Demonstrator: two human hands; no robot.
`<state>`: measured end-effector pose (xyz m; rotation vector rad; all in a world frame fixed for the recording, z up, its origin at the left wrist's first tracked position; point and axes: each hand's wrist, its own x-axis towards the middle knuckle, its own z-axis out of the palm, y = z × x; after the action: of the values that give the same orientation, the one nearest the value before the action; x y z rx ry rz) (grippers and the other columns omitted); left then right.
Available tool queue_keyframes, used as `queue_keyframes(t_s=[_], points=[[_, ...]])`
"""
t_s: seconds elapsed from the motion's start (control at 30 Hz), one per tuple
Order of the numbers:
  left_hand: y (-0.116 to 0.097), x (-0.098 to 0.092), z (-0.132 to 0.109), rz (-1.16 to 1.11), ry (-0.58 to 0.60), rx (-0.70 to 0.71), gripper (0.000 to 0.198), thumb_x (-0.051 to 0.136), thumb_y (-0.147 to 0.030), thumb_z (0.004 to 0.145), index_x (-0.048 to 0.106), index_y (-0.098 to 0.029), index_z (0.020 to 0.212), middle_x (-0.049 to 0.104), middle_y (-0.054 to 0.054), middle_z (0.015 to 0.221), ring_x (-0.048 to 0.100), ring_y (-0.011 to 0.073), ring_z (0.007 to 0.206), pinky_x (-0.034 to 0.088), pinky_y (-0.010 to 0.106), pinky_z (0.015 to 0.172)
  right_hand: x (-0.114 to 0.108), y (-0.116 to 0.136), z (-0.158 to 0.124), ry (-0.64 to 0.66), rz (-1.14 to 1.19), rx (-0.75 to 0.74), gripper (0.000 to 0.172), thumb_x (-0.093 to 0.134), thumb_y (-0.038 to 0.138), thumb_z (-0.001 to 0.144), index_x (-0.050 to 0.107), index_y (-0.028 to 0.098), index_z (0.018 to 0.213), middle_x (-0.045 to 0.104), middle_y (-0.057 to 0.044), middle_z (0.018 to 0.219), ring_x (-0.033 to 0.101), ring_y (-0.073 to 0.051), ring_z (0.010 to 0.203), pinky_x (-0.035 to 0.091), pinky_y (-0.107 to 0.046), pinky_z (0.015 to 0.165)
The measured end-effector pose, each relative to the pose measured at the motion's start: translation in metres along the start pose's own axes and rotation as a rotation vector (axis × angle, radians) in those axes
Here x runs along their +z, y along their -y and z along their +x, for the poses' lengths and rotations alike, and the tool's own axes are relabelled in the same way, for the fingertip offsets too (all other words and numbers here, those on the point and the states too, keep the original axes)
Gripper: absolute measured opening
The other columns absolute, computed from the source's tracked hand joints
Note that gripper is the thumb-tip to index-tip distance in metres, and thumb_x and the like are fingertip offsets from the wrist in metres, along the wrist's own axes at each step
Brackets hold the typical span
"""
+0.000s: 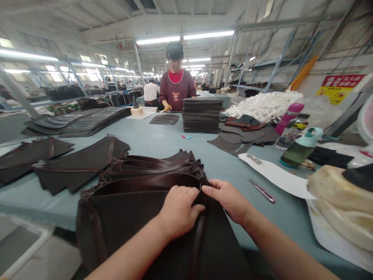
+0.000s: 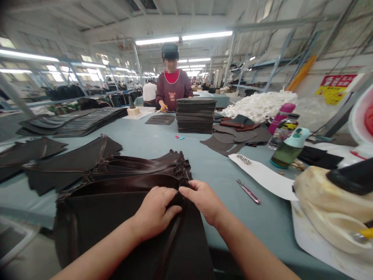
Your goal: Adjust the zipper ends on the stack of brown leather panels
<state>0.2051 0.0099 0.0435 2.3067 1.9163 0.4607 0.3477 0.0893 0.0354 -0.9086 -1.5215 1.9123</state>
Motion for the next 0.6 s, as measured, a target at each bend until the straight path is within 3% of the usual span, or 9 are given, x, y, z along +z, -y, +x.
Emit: queue_keyframes(t_s=[0.13,0.27,0.43,0.53,0.6], points=[[0.001,-0.003,-0.002,-0.114,0.067,0.053,0.027,0.039,-0.035,0.086,0.052,-0.018,0.071,0.058,0.001,0.072,0.053,0.0135,0.068,0.033,0.026,0.063,0.005,0.003,0.004,0.083,0.145,0.103,0.03,0.073,0.037,0.058,0.062,0.013,0.072,0.063,-0.002,0.066,0.055,-0.013,0.057,0.041,-0.024,0.055],[0.0,-0.001,-0.004,-0.058,0.074,0.072,0.025,0.041,-0.032,0.085,0.054,-0.017,0.069,0.06,0.001,0.072,0.054,0.0144,0.069,0.032,0.028,0.063,0.011,-0.002,0.007,-0.054,0.12,0.089,0.029,0.071,0.041,0.057,0.059,0.015,0.064,0.058,0.001,0.055,0.05,-0.011,0.05,0.038,-0.023,0.051],[-0.009,0.005,-0.009,0.084,0.038,0.147,0.022,0.042,-0.032,0.085,0.056,-0.018,0.075,0.061,0.003,0.076,0.053,0.0189,0.074,0.032,0.033,0.065,0.014,-0.018,0.005,-0.244,-0.215,-0.063,0.029,0.058,0.039,0.068,0.05,0.017,0.052,0.048,0.004,0.046,0.041,-0.01,0.046,0.032,-0.024,0.048],[-0.012,0.007,-0.011,0.106,0.022,0.157,0.02,0.043,-0.031,0.084,0.057,-0.018,0.077,0.061,0.003,0.077,0.051,0.0194,0.076,0.032,0.035,0.066,0.008,-0.024,0.001,-0.19,-0.213,-0.036,0.03,0.059,0.042,0.069,0.052,0.016,0.055,0.048,0.004,0.049,0.041,-0.01,0.047,0.032,-0.023,0.047],[-0.012,0.008,-0.011,0.114,0.018,0.162,0.02,0.043,-0.03,0.084,0.057,-0.018,0.077,0.06,0.003,0.077,0.051,0.0192,0.076,0.031,0.035,0.065,0.003,-0.024,-0.003,-0.069,-0.087,0.009,0.032,0.062,0.047,0.067,0.056,0.016,0.065,0.052,0.004,0.054,0.043,-0.009,0.049,0.034,-0.023,0.049]])
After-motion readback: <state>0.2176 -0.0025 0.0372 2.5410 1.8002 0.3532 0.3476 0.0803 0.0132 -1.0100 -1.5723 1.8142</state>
